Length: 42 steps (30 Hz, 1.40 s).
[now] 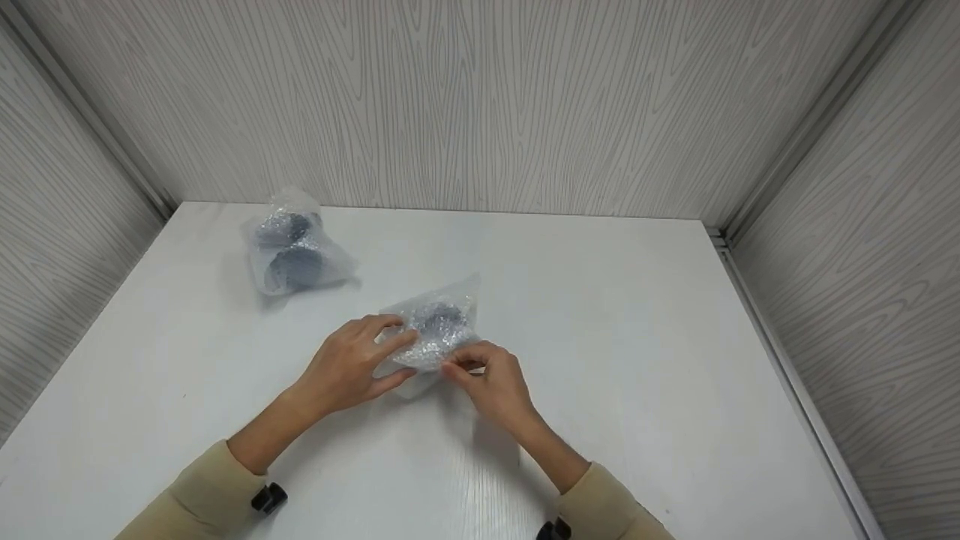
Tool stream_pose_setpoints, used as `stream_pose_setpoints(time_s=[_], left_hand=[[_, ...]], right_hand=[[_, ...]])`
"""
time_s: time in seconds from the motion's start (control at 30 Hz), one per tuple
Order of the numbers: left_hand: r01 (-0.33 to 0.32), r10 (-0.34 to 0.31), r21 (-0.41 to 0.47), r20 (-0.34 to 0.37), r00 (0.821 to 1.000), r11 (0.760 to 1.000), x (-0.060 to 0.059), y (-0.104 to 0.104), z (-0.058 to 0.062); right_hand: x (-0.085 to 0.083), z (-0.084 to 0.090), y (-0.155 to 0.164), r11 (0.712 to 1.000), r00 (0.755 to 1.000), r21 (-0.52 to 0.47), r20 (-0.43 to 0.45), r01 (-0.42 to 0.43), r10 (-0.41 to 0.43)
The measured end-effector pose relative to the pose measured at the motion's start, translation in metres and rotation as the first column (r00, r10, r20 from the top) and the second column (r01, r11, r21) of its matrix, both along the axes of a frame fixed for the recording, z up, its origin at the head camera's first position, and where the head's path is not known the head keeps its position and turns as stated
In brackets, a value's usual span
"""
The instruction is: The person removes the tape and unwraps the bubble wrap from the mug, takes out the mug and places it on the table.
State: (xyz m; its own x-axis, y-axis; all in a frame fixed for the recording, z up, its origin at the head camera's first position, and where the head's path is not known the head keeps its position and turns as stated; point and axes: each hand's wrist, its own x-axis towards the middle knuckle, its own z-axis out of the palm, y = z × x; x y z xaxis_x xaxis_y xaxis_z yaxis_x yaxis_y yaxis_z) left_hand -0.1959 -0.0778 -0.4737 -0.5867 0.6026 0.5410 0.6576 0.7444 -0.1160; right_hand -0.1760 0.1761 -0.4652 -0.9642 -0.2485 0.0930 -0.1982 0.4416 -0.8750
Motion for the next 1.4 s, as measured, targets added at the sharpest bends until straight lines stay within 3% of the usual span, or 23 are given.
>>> stream_pose_setpoints(time_s=[0.9,1.13,1.4], left_hand=[[0.007,-0.007,0.02,-0.005,1.0,1.0,-0.002,0.001,0.0],[0.002,-0.003,0.029,0.029,1.0,1.0,-0.001,0.0,0.002],[0.01,-0.01,0.016,0.028,1.0,1.0,0.002,0.0,0.002]], right_hand=[[-0.002,0.005,0.0,0.998,0.998,-0.04,0.043,-0.052,0.054],[-0.002,0.012,0.001,0.995,0.993,-0.083,0.098,-0.063,0.071],[0.0,0.019,0.005,0.999,0.995,-0.012,0.084,-0.049,0.05]])
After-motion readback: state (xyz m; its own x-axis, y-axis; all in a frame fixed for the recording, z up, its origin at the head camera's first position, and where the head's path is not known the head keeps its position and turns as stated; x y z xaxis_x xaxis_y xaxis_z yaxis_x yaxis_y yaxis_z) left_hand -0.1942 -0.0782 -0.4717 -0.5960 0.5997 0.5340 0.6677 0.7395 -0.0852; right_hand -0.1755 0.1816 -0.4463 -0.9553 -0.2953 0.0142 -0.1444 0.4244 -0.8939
